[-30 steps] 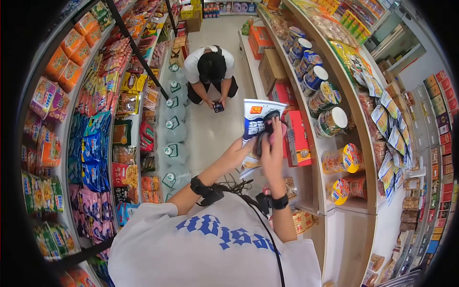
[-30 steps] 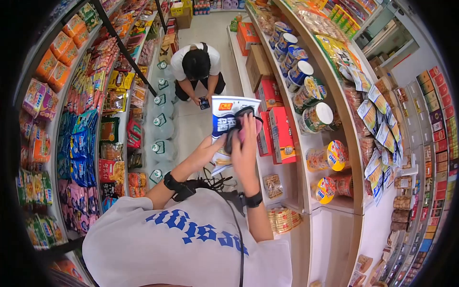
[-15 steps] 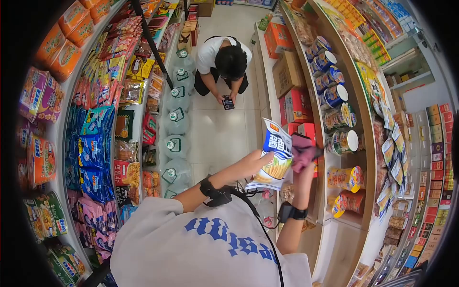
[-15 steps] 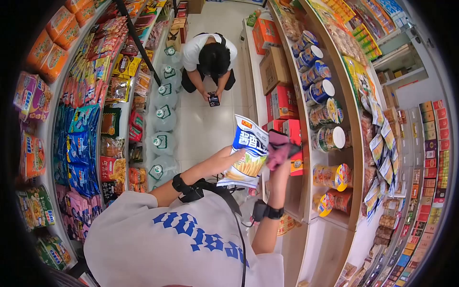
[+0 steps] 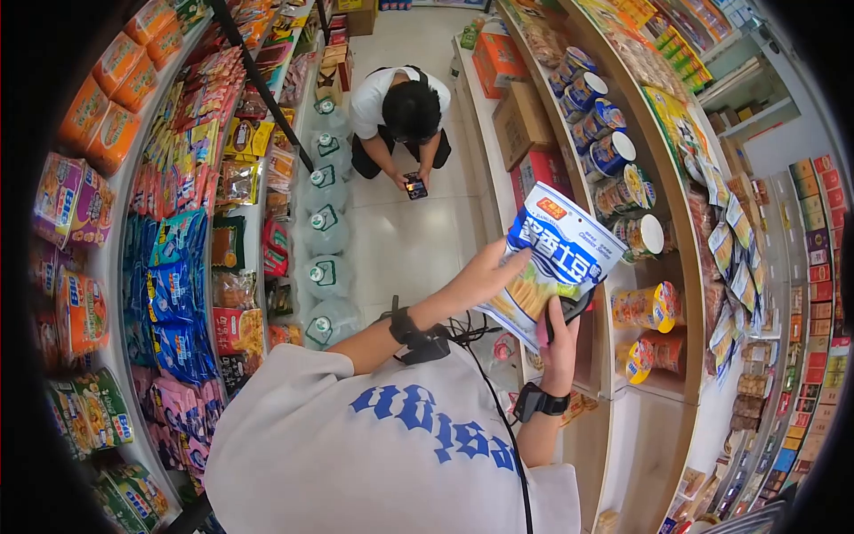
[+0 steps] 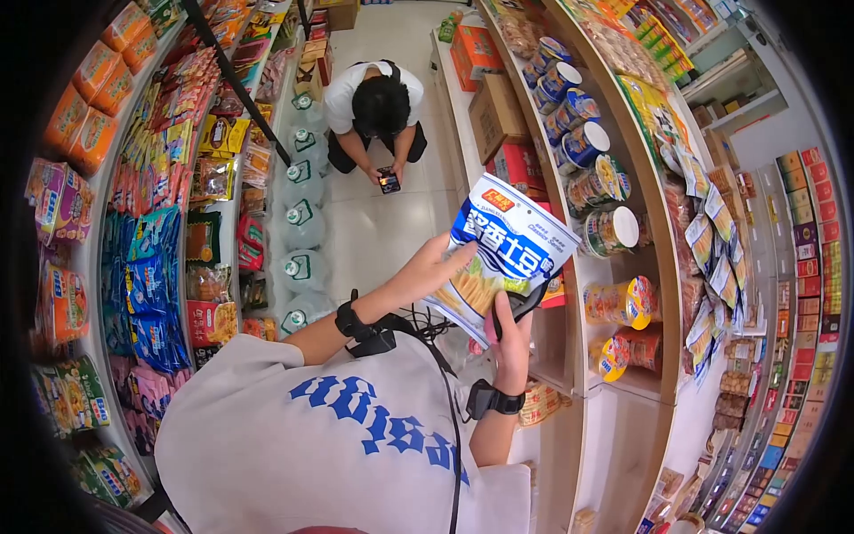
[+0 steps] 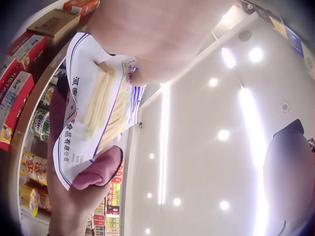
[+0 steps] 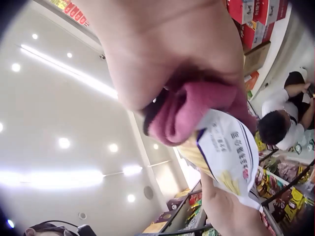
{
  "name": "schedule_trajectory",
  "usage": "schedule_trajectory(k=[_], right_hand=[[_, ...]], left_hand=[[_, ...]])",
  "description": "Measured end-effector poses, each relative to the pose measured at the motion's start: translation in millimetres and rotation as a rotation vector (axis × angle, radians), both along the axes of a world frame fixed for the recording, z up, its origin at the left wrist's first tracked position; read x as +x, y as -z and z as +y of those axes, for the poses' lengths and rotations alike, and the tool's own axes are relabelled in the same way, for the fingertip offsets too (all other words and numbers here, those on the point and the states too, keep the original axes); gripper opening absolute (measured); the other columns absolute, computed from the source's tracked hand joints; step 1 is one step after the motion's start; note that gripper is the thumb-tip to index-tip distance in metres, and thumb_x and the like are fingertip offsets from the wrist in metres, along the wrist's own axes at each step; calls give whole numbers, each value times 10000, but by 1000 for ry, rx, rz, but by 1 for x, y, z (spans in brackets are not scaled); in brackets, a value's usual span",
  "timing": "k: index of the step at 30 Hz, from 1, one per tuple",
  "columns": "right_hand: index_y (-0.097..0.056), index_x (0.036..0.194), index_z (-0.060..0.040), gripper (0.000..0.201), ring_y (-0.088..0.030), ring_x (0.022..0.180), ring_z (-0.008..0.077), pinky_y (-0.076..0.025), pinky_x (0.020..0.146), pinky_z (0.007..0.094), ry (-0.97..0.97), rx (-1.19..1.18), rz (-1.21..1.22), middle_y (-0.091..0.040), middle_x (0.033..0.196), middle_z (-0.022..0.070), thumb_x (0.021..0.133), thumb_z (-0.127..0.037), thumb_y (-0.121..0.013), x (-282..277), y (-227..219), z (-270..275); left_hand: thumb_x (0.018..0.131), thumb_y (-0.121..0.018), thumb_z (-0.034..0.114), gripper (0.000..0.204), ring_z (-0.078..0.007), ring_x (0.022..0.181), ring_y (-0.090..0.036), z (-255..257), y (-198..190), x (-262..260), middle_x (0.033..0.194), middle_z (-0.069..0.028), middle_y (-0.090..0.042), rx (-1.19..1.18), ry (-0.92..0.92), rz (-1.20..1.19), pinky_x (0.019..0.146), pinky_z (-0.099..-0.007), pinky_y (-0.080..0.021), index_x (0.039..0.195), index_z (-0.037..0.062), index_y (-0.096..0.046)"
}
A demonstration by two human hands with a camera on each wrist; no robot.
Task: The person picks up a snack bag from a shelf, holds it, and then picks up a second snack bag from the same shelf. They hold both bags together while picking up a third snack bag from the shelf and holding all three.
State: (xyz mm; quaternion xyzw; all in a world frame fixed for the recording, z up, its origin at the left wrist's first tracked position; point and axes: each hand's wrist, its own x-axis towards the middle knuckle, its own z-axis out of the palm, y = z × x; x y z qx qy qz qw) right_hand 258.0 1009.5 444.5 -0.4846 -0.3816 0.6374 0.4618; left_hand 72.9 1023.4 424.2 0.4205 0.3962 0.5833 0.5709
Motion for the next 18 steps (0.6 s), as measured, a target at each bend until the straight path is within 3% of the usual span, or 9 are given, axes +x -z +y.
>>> schedule_trajectory(k=[1, 4, 6, 10, 12, 13, 16, 17, 18], right_hand=[[-572, 1046, -89, 150, -435, 510, 39, -289, 447, 209, -3, 8, -16, -523, 672, -48, 1028, -233, -606, 2, 2, 4], [-570, 1057, -76, 148, -432, 505, 39, -295, 446, 207, 3, 17, -41, -539, 704, -45, 1023, -213, -617, 8, 6, 10], [-573, 1057, -77, 150, -423, 503, 39, -289, 446, 204, 39, 11, -29, -542, 727, -50, 1021, -214, -622, 7, 0, 11], [-583, 1143, -21, 242, -547, 769, 60, -442, 631, 222, 188, 183, -55, -609, 952, 10, 1038, -239, -597, -16, -9, 11], [-505, 1327, 24, 350, -590, 983, 132, -491, 818, 256, -47, 230, -209, -604, 1188, 60, 1050, -183, -561, 0, 18, 11], [-452, 1389, 24, 396, -577, 1071, 158, -479, 884, 271, -121, 326, -264, -580, 1260, 92, 1044, -149, -545, -9, 10, 6], [-270, 1536, 23, 636, -465, 1350, 259, -378, 1103, 365, -324, 715, -296, -465, 1476, 185, 980, -82, -561, -35, -38, 4], [-230, 1558, 22, 783, -368, 1445, 339, -264, 1188, 428, -383, 908, -518, -402, 1542, 217, 887, -62, -623, -33, -31, 10], [-259, 1542, 36, 828, -357, 1449, 393, -236, 1204, 452, -368, 911, -588, -397, 1553, 221, 834, -78, -674, -36, -30, 2]], left_hand=[[1020, -580, 154, 420, -165, 1154, -590, 2, -3, -3, 1260, -101, -627, 16, -2, 73, 1008, -323, -462, 1388, -25, -488], [984, -642, 143, 534, -195, 1263, -533, -1, -9, 1, 1374, -135, -538, 205, -482, 465, 1050, -365, -457, 1454, 6, -427], [950, -671, 113, 674, -252, 1342, -477, -7, -29, -3, 1444, -164, -464, 262, -332, 454, 1116, -408, -411, 1524, 19, -330], [965, -680, 220, 775, -280, 1438, -372, -21, -51, 16, 1541, -206, -360, 304, -68, 297, 1180, -410, -319, 1562, 2, -235], [969, -683, 278, 809, -290, 1467, -331, -18, -47, 23, 1575, -224, -309, 295, -92, 283, 1193, -402, -288, 1563, -13, -216], [981, -660, 372, 830, -283, 1457, -338, -15, -46, 23, 1554, -219, -343, 308, -118, 194, 1203, -392, -252, 1556, -28, -215], [957, -684, 428, 808, -219, 1329, -465, -21, -60, 8, 1446, -140, -468, 167, -7, 13, 1117, -361, -358, 1521, -3, -300], [979, -654, 453, 708, -150, 1207, -523, -20, -48, 9, 1330, -76, -544, 213, -118, 77, 1041, -310, -420, 1466, 9, -396], [995, -626, 451, 686, -143, 1209, -531, -22, -39, 7, 1337, -77, -544, 113, -62, -51, 1025, -302, -437, 1468, 12, -393]])
